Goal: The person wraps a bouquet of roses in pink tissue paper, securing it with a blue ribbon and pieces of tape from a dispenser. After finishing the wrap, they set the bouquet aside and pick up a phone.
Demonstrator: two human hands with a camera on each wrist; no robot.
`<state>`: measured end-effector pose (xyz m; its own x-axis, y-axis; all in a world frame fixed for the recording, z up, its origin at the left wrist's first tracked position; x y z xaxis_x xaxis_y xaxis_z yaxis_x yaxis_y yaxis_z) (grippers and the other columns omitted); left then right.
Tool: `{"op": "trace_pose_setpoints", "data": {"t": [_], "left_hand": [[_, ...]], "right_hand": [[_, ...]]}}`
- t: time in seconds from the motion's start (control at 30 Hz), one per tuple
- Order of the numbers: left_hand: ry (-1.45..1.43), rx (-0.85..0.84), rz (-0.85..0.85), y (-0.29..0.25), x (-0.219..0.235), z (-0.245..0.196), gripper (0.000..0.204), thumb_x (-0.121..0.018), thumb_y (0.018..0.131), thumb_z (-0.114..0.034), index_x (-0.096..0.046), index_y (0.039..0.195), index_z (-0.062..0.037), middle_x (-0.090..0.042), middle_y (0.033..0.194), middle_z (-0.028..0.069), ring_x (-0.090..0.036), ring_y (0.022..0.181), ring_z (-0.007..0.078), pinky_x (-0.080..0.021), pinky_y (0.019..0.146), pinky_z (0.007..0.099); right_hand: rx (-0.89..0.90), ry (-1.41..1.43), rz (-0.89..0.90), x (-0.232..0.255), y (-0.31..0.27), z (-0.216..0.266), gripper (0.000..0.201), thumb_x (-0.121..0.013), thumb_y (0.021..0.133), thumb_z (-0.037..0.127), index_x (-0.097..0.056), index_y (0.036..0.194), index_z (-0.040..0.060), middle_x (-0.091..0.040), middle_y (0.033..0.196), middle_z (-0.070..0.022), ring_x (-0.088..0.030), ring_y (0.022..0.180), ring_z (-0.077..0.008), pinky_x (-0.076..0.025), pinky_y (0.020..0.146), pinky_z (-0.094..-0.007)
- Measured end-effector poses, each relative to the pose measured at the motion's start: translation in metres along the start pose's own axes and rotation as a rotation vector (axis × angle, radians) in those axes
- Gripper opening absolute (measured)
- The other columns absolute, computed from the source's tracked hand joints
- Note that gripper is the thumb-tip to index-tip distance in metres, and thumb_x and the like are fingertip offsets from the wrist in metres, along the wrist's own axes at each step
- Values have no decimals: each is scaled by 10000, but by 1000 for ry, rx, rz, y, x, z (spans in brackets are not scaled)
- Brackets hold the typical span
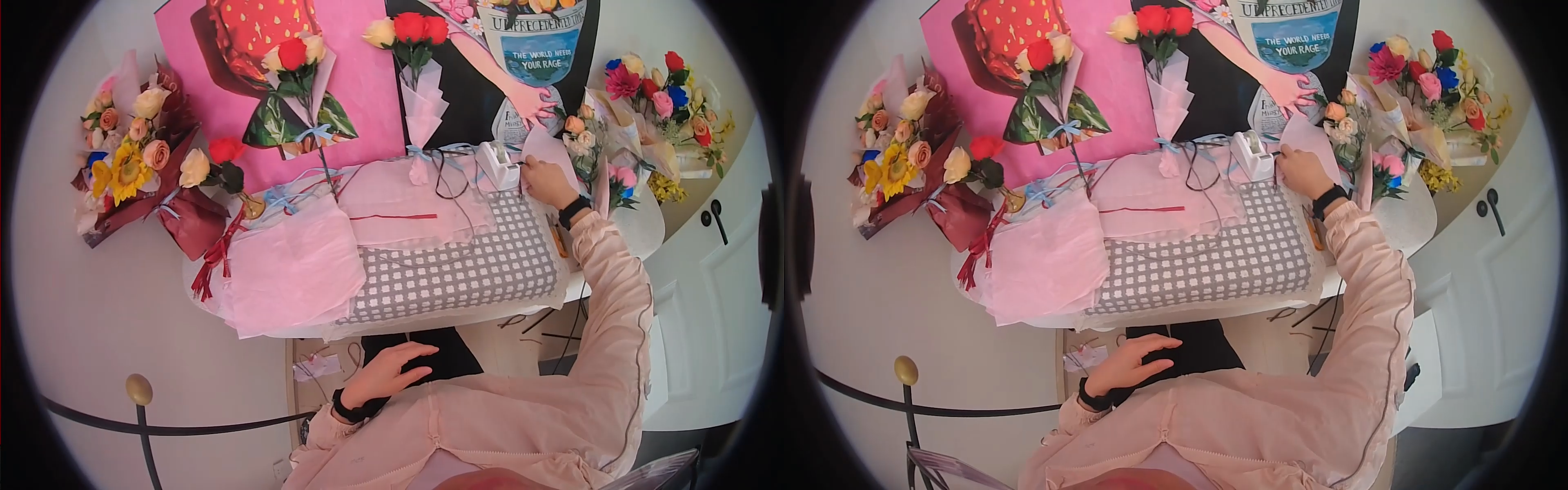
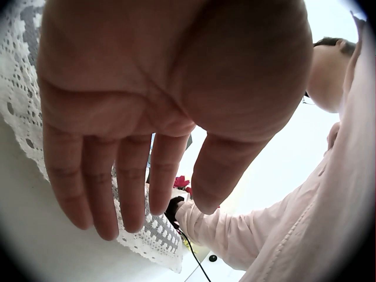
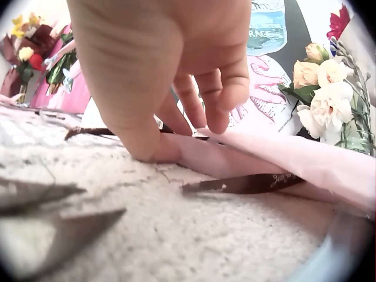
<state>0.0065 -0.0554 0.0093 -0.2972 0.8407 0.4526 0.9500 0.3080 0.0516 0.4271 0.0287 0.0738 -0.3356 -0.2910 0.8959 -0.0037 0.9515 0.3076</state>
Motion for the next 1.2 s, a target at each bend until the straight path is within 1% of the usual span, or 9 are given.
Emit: {"op": "trace_pose_setpoints", "data": {"t": [0.13,0.33,0.43,0.63,0.73,0.8,0.9,1.03,1.2], "left_hand": [[4,-58,-8,1,-1,-1,382,-633,905,-210,-580,1239,-35,-631,1125,153,-625,996,307,-499,837,359],[6,-90,-14,0,-5,1,379,-630,906,-202,-580,1241,-33,-630,1129,153,-625,1001,295,-500,837,354],[-15,-46,-3,-1,-3,-1,373,-634,902,-170,-582,1240,-24,-632,1117,150,-623,999,288,-493,859,346],[-17,-37,-17,-5,-3,4,376,-638,901,-174,-583,1241,-25,-633,1114,150,-627,985,278,-494,849,345],[-21,-36,-5,-4,-4,4,377,-637,902,-174,-581,1244,-26,-634,1114,147,-628,981,275,-495,844,345],[-24,-25,4,-2,-4,2,379,-638,901,-174,-580,1246,-27,-635,1114,145,-628,979,273,-496,840,344],[-35,-18,18,-1,-7,6,390,-635,898,-201,-578,1243,-29,-628,1151,154,-628,996,306,-500,824,353],[-23,-25,34,-1,-9,8,404,-635,893,-199,-572,1254,-28,-624,1161,160,-626,1010,312,-499,836,353],[-16,-31,57,1,-14,10,411,-629,895,-202,-566,1259,-21,-619,1169,171,-621,1023,320,-496,848,357]], "right_hand": [[56,-68,-91,-5,-3,3,80,-609,736,103,-636,756,30,-574,911,-105,-650,747,-266,-527,646,-403],[32,-82,-116,15,0,2,94,-589,753,103,-642,699,46,-581,939,-105,-655,726,-270,-531,641,-394],[27,-89,-80,17,1,3,94,-592,749,107,-645,697,48,-582,953,-109,-657,736,-274,-531,659,-398],[106,-39,-178,48,3,18,67,-590,744,91,-651,730,67,-568,989,-99,-647,781,-261,-527,694,-385],[81,-90,-144,44,6,11,58,-592,737,90,-648,744,74,-557,989,-88,-641,795,-245,-526,693,-378],[113,-89,-163,48,5,12,59,-592,734,93,-642,758,72,-551,984,-82,-640,787,-237,-528,685,-371],[115,-97,-213,57,6,11,70,-592,730,97,-636,779,72,-546,983,-73,-637,789,-226,-529,672,-359],[137,-103,-262,68,1,11,89,-590,730,99,-628,803,68,-542,978,-71,-635,803,-221,-531,655,-352],[49,-95,-210,60,3,-5,80,-590,747,98,-642,802,72,-544,968,-78,-635,837,-245,-533,671,-371]]}}
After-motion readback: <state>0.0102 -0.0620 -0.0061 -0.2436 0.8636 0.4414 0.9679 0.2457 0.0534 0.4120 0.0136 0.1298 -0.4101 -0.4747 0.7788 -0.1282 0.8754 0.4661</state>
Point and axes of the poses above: each hand's wrist, its own y-axis towards the middle knuckle, its own x-axis out of the back of the hand, z = x × y, the point moved 8 cm from there along y, towards the middle knuckle
